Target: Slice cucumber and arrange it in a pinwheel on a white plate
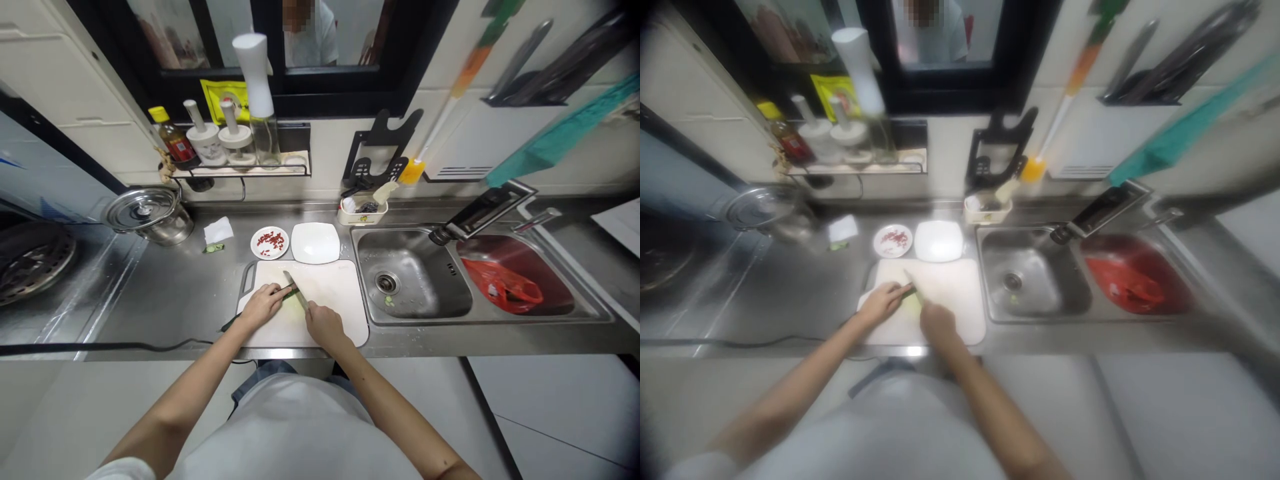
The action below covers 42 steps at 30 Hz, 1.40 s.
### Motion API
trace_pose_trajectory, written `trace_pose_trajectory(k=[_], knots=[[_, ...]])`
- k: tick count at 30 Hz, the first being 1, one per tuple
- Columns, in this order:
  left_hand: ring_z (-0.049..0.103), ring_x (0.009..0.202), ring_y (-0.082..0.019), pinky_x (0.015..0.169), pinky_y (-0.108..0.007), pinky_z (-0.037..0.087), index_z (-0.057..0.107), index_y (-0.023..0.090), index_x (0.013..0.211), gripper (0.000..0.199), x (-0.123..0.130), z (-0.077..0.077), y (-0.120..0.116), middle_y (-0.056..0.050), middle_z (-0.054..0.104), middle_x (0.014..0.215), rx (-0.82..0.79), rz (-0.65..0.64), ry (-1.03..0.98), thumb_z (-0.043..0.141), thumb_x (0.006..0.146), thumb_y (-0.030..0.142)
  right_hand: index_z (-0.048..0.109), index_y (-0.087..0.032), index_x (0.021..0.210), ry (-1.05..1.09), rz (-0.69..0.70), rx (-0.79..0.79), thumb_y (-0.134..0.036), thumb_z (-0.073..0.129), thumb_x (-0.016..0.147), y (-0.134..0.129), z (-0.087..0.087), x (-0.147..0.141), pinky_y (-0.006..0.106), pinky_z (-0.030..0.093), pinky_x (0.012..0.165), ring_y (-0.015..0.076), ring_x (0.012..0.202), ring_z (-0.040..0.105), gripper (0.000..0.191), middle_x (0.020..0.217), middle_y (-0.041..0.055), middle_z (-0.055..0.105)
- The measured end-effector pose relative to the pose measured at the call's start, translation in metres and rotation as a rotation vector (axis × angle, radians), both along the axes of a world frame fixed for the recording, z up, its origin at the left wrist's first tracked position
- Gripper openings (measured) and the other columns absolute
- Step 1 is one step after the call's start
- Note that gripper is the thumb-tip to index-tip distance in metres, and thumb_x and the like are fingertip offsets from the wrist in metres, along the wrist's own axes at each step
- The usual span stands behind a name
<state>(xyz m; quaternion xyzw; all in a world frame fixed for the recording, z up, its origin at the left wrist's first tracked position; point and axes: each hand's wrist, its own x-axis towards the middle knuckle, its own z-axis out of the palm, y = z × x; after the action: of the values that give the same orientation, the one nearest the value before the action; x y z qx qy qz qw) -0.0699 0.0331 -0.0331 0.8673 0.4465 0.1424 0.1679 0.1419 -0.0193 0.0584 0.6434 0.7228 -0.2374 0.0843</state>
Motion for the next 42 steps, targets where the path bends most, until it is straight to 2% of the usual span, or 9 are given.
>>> trace_pose_trajectory(k=[14,22,31,38,42], knots=[[0.053,0.099,-0.021,0.091,-0.036,0.046,0.050,0.030,0.138,0.046,0.000,0.002,-0.001,-0.008,0.058,0.111,-0.021,-0.012,-0.022,0.043,0.093,0.023,0.056,-0.011,0.114,0.005,0.013,-0.068,-0.017,0.030,0.097,-0.011,-0.002,-0.002,0.029,0.044,0.073,0.0237,0.093,0.065,0.032,0.094,0.0149,0.069],[0.052,0.098,-0.021,0.090,-0.037,0.046,0.052,0.028,0.137,0.045,0.000,0.000,0.002,-0.008,0.058,0.111,-0.026,-0.022,-0.034,0.041,0.093,0.023,0.056,-0.012,0.114,0.007,0.041,-0.063,-0.016,0.034,0.095,-0.022,-0.012,0.007,0.029,0.043,0.073,0.0238,0.093,0.065,0.030,0.094,0.0151,0.069],[0.052,0.098,-0.020,0.089,-0.036,0.047,0.051,0.027,0.137,0.045,-0.001,-0.002,0.005,-0.008,0.058,0.109,0.003,-0.053,-0.045,0.040,0.094,0.022,0.057,-0.013,0.113,-0.018,0.015,-0.120,-0.012,0.032,0.094,-0.009,0.003,-0.001,0.028,0.045,0.076,0.0216,0.097,0.065,0.032,0.097,0.0140,0.069],[0.053,0.098,-0.020,0.089,-0.035,0.046,0.051,0.028,0.138,0.046,-0.002,-0.003,0.006,-0.007,0.058,0.108,0.007,-0.055,-0.047,0.041,0.093,0.020,0.058,-0.012,0.113,-0.006,0.013,-0.070,-0.011,0.032,0.093,0.000,-0.008,-0.008,0.030,0.047,0.078,0.0231,0.098,0.065,0.033,0.098,0.0156,0.069],[0.053,0.099,-0.020,0.089,-0.034,0.046,0.051,0.029,0.137,0.046,-0.002,-0.003,0.005,-0.007,0.058,0.108,0.011,-0.056,-0.053,0.042,0.093,0.019,0.059,-0.012,0.113,0.014,0.007,-0.076,-0.012,0.032,0.093,0.000,-0.007,-0.008,0.030,0.047,0.079,0.0228,0.098,0.065,0.033,0.099,0.0155,0.069]])
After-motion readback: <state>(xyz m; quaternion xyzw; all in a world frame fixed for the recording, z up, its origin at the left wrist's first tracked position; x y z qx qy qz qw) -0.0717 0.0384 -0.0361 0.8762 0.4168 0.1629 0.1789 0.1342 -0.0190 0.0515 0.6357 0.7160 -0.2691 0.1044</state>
